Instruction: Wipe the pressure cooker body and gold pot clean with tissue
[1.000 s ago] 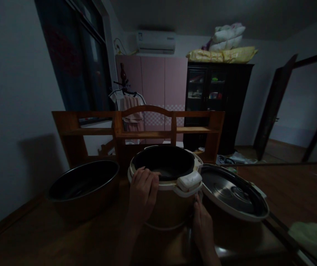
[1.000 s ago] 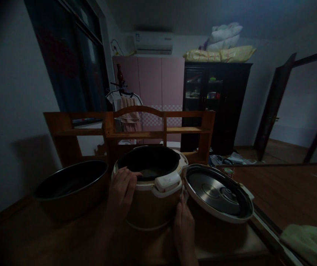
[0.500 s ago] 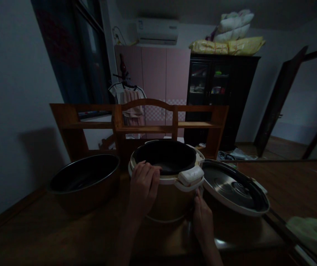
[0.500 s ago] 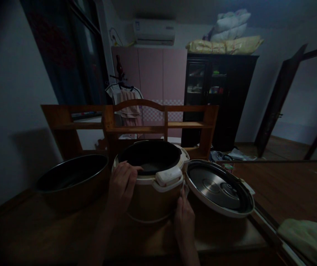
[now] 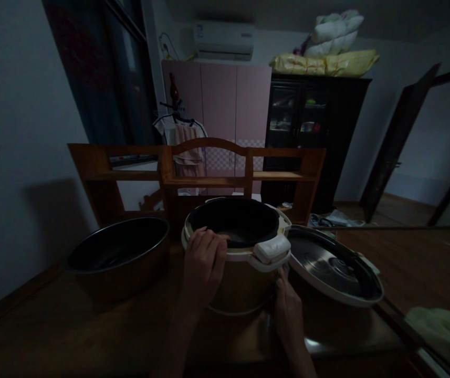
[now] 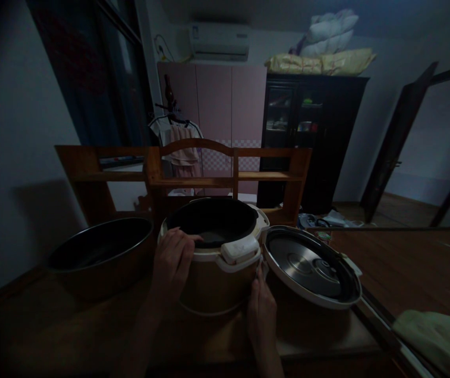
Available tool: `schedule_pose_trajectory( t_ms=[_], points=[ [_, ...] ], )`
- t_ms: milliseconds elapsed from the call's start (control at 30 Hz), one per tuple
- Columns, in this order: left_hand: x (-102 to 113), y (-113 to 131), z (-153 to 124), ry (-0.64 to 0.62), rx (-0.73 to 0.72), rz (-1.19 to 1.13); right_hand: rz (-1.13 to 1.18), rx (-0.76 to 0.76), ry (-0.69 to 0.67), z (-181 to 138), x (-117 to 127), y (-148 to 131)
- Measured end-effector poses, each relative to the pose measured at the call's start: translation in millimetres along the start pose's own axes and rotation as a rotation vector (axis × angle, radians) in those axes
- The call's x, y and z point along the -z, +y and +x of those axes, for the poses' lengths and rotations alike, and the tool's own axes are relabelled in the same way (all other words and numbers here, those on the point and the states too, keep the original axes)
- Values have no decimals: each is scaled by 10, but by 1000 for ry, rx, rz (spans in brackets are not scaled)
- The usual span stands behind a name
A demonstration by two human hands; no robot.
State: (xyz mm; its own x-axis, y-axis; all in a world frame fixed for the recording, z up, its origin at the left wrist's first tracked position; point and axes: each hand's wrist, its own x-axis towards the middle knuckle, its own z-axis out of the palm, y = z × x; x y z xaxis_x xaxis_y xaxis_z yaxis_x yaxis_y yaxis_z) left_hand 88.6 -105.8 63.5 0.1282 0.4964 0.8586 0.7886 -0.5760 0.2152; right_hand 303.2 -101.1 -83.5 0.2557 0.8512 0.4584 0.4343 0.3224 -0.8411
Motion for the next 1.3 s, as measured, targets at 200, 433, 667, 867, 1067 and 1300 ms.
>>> schedule_pose_trajectory(
  t_ms=[200,433,667,867,1067,1300],
  points=[
    [9,7,1,-10,5,4,4,-14,-4,-3,3,-12],
    [2,6,0,0,-2,9,8,-8,-5,-3,4,-11],
    [4,9,8,6,-10,2,30,-2,-21,0,18,-41],
    [6,8,5,2,-10,16,38,-12,-19,-11,16,-24],
    [10,8,4,12,-20,18,11,-19,-11,-11,9,0],
    [-11,-8,-4,11,-8,11,0,14,5,-7,21,-28]
  ],
)
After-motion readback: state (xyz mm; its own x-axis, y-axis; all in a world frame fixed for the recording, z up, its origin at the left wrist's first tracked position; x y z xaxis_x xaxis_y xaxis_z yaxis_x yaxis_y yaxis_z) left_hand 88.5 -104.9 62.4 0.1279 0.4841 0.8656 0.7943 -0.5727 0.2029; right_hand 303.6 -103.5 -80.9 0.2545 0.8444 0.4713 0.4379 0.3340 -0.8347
